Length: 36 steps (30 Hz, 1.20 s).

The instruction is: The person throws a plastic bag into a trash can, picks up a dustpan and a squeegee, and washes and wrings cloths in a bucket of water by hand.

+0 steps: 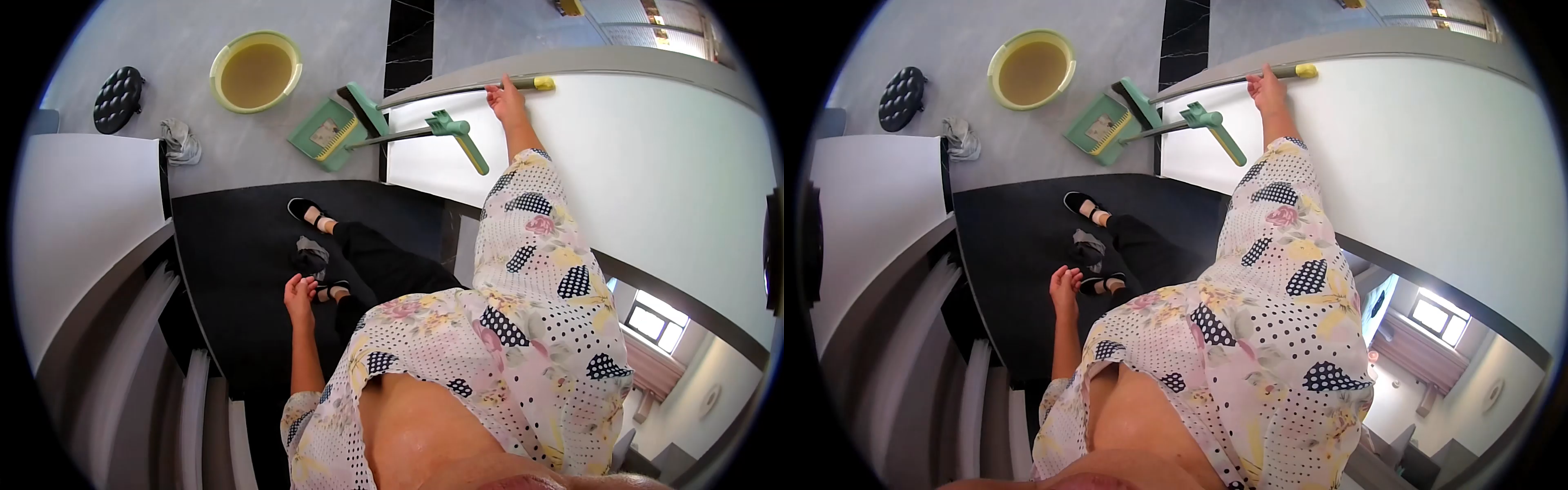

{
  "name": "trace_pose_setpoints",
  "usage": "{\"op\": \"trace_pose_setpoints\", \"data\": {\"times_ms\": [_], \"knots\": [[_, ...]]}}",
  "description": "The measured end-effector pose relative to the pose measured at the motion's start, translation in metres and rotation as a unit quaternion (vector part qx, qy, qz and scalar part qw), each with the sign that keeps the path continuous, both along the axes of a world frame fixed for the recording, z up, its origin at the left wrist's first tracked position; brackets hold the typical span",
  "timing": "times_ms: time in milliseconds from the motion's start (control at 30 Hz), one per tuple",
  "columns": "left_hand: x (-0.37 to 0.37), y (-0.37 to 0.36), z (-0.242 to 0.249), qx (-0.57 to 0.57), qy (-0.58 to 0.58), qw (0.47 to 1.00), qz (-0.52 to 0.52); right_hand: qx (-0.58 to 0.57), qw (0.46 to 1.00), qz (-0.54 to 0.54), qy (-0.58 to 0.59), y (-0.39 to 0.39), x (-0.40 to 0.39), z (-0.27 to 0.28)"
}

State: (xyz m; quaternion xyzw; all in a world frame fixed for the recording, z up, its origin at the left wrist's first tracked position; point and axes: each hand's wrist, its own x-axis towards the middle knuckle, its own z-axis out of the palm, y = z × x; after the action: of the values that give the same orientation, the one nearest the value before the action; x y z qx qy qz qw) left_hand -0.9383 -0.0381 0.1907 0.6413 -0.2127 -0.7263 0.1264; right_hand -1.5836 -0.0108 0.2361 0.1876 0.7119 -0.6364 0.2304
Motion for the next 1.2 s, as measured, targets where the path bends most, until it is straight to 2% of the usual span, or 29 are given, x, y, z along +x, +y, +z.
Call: {"op": "trace_pose_setpoints", "data": {"times_ms": [167, 400, 500, 667, 800, 900, 1067, 1200], "knots": [[0.000, -0.004, 0.008, -0.010, -0.008, 1.000, -0.005, 0.016, 0.999, 0.026, -0.044, 0.021, 0.004, -0.017], [0.075, -0.043, -0.070, 0.014, -0.013, 1.000, 0.003, 0.112, 0.993, 0.009, -0.031, -0.034, 0.085, -0.046], [0.090, -0.051, -0.096, 0.030, -0.022, 0.999, -0.006, 0.146, 0.989, -0.030, 0.017, -0.047, 0.112, -0.042], [0.101, -0.048, -0.112, 0.047, -0.039, 0.998, -0.016, 0.285, 0.934, 0.026, 0.213, -0.070, 0.114, -0.039], [0.113, -0.058, -0.117, 0.037, -0.048, 0.998, -0.018, 0.203, 0.937, 0.062, 0.276, -0.100, 0.122, -0.019], [0.117, -0.060, -0.117, 0.031, -0.047, 0.998, -0.017, 0.057, 0.952, 0.096, 0.285, -0.111, 0.128, 0.000], [0.108, -0.062, -0.103, 0.014, -0.050, 0.998, -0.028, 0.009, 0.943, 0.204, 0.264, -0.124, 0.126, 0.037], [0.102, -0.061, -0.097, 0.005, -0.049, 0.998, -0.029, 0.008, 0.942, 0.195, 0.274, -0.120, 0.109, 0.042]]}}
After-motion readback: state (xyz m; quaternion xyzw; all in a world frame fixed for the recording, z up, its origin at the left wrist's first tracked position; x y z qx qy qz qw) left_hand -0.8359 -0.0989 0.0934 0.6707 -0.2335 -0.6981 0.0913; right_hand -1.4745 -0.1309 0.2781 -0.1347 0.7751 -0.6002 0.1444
